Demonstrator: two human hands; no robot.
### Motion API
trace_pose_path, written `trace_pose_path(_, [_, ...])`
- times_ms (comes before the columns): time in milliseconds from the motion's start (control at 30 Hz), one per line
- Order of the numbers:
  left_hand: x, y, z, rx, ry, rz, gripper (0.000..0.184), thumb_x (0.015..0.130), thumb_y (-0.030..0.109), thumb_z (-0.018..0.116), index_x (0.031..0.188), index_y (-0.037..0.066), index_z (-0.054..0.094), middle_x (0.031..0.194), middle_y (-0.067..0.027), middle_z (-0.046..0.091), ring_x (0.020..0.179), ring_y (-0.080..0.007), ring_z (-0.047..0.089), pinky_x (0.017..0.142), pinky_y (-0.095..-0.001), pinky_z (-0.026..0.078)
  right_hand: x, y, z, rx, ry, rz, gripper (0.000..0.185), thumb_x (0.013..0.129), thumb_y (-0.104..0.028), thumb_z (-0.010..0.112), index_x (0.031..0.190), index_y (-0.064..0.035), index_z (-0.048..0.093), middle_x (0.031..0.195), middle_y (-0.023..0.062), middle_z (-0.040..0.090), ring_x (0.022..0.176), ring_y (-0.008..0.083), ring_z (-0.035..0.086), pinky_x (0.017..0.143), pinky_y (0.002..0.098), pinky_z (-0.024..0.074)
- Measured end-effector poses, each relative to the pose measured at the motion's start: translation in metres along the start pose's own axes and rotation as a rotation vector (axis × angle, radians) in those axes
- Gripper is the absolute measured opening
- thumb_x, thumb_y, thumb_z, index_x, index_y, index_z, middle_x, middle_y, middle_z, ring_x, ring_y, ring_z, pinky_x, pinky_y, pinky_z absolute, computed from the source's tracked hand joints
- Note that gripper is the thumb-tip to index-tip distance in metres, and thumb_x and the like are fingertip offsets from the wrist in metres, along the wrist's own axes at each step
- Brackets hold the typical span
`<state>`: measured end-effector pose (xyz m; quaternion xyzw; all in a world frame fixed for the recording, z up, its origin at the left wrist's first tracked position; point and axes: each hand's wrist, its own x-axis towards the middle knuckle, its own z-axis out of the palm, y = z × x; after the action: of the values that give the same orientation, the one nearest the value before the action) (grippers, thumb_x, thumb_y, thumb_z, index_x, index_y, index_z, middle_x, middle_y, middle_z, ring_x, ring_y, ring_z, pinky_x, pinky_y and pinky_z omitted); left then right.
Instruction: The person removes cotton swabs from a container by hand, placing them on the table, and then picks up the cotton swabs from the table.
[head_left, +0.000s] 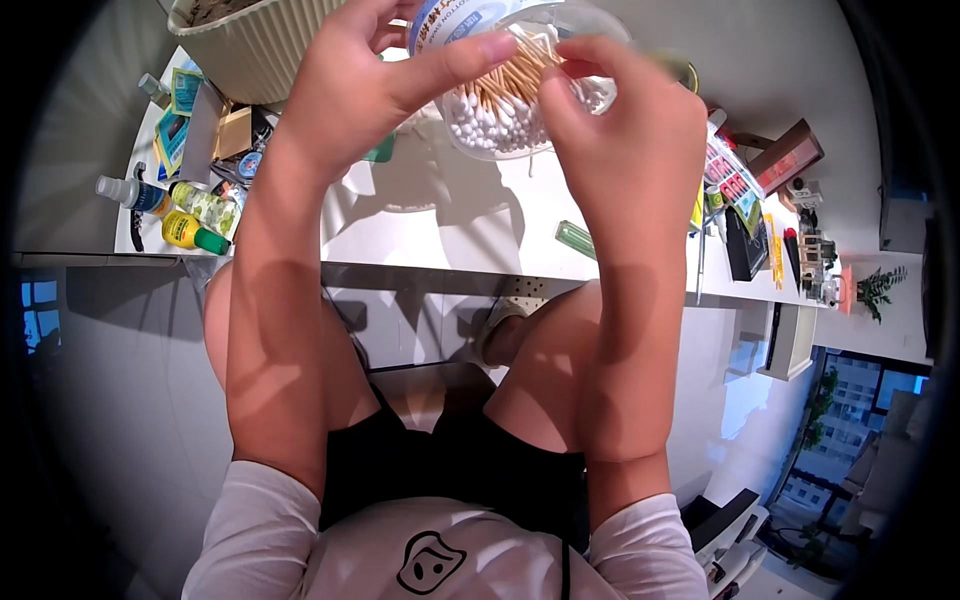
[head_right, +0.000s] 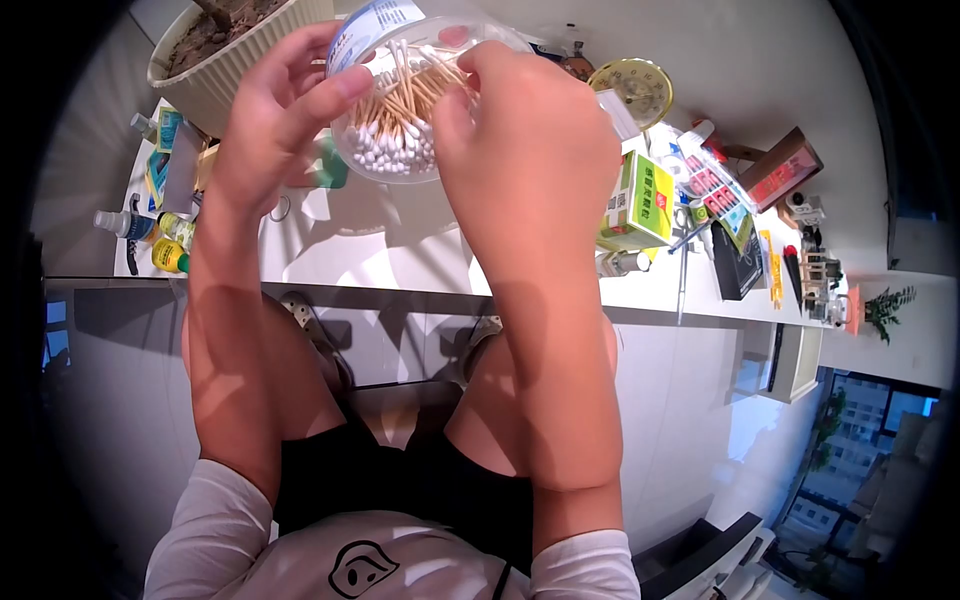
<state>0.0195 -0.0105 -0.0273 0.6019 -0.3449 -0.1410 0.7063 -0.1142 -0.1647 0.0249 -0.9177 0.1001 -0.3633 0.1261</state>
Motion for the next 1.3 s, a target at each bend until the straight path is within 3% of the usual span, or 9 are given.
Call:
trace_pose_path(300, [0.002, 0.003, 0.002, -0.021, 0.068, -0.056, 0.059, 0.089, 0.022, 0.08, 0.134, -0.006, 0.055, 0.113, -0.0118, 0.07, 0.103, -0.0147, 0.067, 0.091, -0.0291, 0.053, -0.002, -0.023, -0.007, 0.063, -0.041, 0.151, 0.025, 0.081, -0.022, 0.074, 0.096, -0.002, 0.076, 0.088, 0.0111, 0.077, 0.077, 0.0248, 0.074, 0.075, 0.0323, 0.056])
trace_pose_path(700, [0.0, 0.004, 0.005, 0.019, 0.055, -0.059, 0.057, 0.091, 0.026, 0.078, 0.134, -0.005, 0.057, 0.113, -0.0113, 0.07, 0.102, -0.016, 0.068, 0.092, -0.0309, 0.053, 0.005, -0.022, 0.007, 0.511, -0.118, 0.299, 0.029, 0.088, -0.022, 0.064, 0.092, 0.0039, 0.076, 0.079, 0.0227, 0.072, 0.071, 0.0381, 0.071, 0.071, 0.0421, 0.0558])
trace_pose_path(867, [0.0, 0.009, 0.003, 0.069, 0.115, -0.069, 0.056, 0.09, 0.036, 0.077, 0.129, -0.001, 0.06, 0.11, -0.0076, 0.07, 0.098, -0.0145, 0.068, 0.087, -0.0283, 0.053, 0.011, -0.004, -0.013, 0.48, 0.018, 0.341, 0.028, 0.097, -0.023, 0.067, 0.103, 0.0019, 0.078, 0.083, 0.0019, 0.075, 0.064, 0.0024, 0.047, 0.057, 0.0217, 0.0367])
trace_pose_path(967, [-0.006, 0.027, 0.015, -0.173, 0.053, 0.029, 0.052, 0.088, 0.016, 0.082, 0.127, -0.008, 0.058, 0.112, -0.0113, 0.069, 0.101, -0.0147, 0.067, 0.087, -0.0271, 0.055, 0.006, -0.001, -0.011, 0.252, -0.059, 0.149, 0.025, 0.092, -0.023, 0.071, 0.101, -0.0009, 0.078, 0.076, 0.0013, 0.072, 0.059, 0.0026, 0.04, 0.053, 0.0236, 0.0323])
trace_pose_path(1033, [-0.005, 0.03, 0.016, -0.166, 0.059, 0.017, 0.052, 0.088, 0.015, 0.082, 0.128, -0.008, 0.057, 0.113, -0.0114, 0.068, 0.102, -0.015, 0.067, 0.089, -0.0278, 0.055, 0.005, -0.001, -0.008, 0.281, -0.071, 0.108, 0.019, 0.084, -0.018, 0.071, 0.094, -0.0019, 0.077, 0.086, 0.0153, 0.076, 0.078, 0.0329, 0.073, 0.075, 0.039, 0.0557])
trace_pose_path(1100, [-0.005, 0.03, 0.015, -0.157, 0.068, 0.006, 0.052, 0.088, 0.014, 0.082, 0.128, -0.008, 0.057, 0.115, -0.0115, 0.068, 0.104, -0.0152, 0.066, 0.091, -0.0285, 0.055, 0.003, 0.001, -0.005, 0.238, -0.141, 0.029, 0.023, 0.084, -0.018, 0.074, 0.101, -0.0034, 0.077, 0.075, -0.0001, 0.07, 0.055, 0.0053, 0.036, 0.051, 0.0257, 0.0319])
trace_pose_path(1167, [-0.005, 0.028, 0.012, -0.195, 0.021, 0.029, 0.053, 0.088, 0.014, 0.082, 0.128, -0.008, 0.057, 0.114, -0.0111, 0.068, 0.104, -0.0151, 0.066, 0.091, -0.0287, 0.054, 0.002, 0.003, -0.005, 0.235, -0.173, 0.001, 0.023, 0.083, -0.015, 0.074, 0.103, -0.0039, 0.076, 0.079, 0.0008, 0.071, 0.057, 0.0077, 0.037, 0.052, 0.0271, 0.0351])
trace_pose_path(1233, [-0.006, 0.031, 0.016, -0.163, 0.048, 0.007, 0.053, 0.088, 0.015, 0.082, 0.128, -0.008, 0.057, 0.114, -0.0111, 0.068, 0.105, -0.015, 0.066, 0.092, -0.0287, 0.054, 0.001, 0.004, -0.004, 0.194, -0.229, -0.041, 0.019, 0.08, -0.014, 0.073, 0.098, -0.0075, 0.075, 0.094, 0.0121, 0.074, 0.086, 0.0337, 0.07, 0.078, 0.0415, 0.0551])
trace_pose_path(1300, [-0.005, 0.036, 0.019, -0.132, 0.074, -0.016, 0.054, 0.087, 0.015, 0.083, 0.128, -0.008, 0.057, 0.114, -0.0111, 0.068, 0.105, -0.0149, 0.066, 0.092, -0.0287, 0.054, -0.001, 0.005, 0.003, 0.199, -0.208, -0.05, 0.018, 0.08, -0.013, 0.072, 0.097, -0.008, 0.074, 0.093, 0.0116, 0.074, 0.087, 0.0333, 0.07, 0.078, 0.0424, 0.0549])
